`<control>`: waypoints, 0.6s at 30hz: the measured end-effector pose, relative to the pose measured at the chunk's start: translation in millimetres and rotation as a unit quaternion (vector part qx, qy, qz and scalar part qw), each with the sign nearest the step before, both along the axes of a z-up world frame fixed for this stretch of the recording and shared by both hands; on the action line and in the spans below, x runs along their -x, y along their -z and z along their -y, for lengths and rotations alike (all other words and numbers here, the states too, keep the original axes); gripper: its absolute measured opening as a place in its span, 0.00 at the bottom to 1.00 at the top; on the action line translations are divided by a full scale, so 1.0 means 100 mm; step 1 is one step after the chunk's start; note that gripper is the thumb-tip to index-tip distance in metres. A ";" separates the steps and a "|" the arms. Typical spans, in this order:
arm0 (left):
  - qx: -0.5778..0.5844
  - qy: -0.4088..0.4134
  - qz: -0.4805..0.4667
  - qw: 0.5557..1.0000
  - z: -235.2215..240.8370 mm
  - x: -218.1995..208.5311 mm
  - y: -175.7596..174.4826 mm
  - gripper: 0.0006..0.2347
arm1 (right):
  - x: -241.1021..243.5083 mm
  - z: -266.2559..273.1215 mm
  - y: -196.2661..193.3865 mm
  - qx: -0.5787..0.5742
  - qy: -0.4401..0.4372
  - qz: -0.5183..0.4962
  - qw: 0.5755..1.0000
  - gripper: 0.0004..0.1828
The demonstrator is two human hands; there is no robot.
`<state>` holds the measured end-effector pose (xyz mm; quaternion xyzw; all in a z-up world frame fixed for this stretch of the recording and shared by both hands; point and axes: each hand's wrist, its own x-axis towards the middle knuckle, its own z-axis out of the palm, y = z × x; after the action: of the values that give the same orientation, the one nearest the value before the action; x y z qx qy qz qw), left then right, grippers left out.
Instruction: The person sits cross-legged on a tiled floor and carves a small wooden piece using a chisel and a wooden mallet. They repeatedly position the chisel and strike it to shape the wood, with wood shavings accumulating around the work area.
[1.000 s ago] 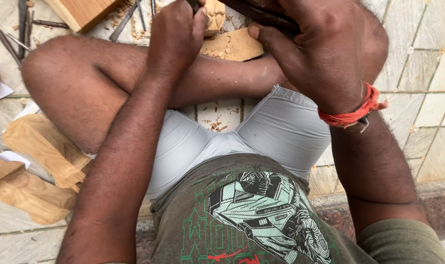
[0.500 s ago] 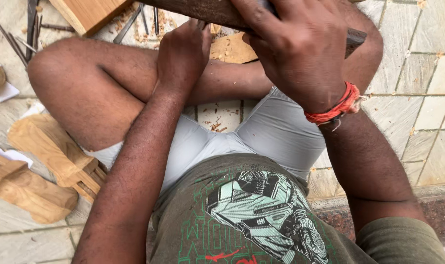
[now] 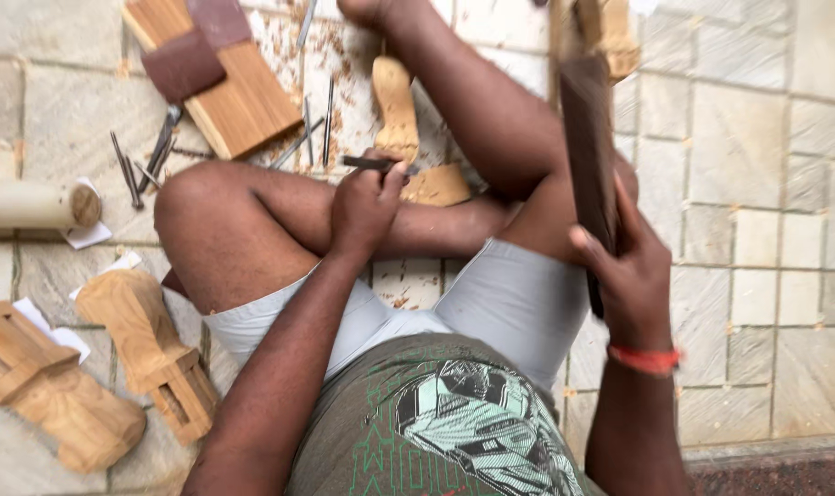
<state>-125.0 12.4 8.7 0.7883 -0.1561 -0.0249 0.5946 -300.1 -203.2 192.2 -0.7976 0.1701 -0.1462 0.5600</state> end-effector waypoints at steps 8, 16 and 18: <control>0.326 -0.058 -0.182 0.926 -0.19 -0.29 0.03 0.09 | 0.78 0.07 -0.28 -0.051 0.105 0.022 0.993 0.40; 0.162 -0.032 -0.194 0.967 -0.24 -0.96 0.28 0.11 | 0.61 -0.14 -0.25 -0.073 0.068 0.024 0.995 0.40; 0.081 -0.006 -0.180 0.980 -0.14 -0.99 0.39 0.11 | 0.58 -0.18 -0.23 -0.066 0.045 0.025 0.996 0.41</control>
<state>-25.7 26.0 -30.3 0.7209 -0.0433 -0.1499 0.6752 -358.6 -184.8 215.6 -0.7463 0.2014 -0.1795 0.6084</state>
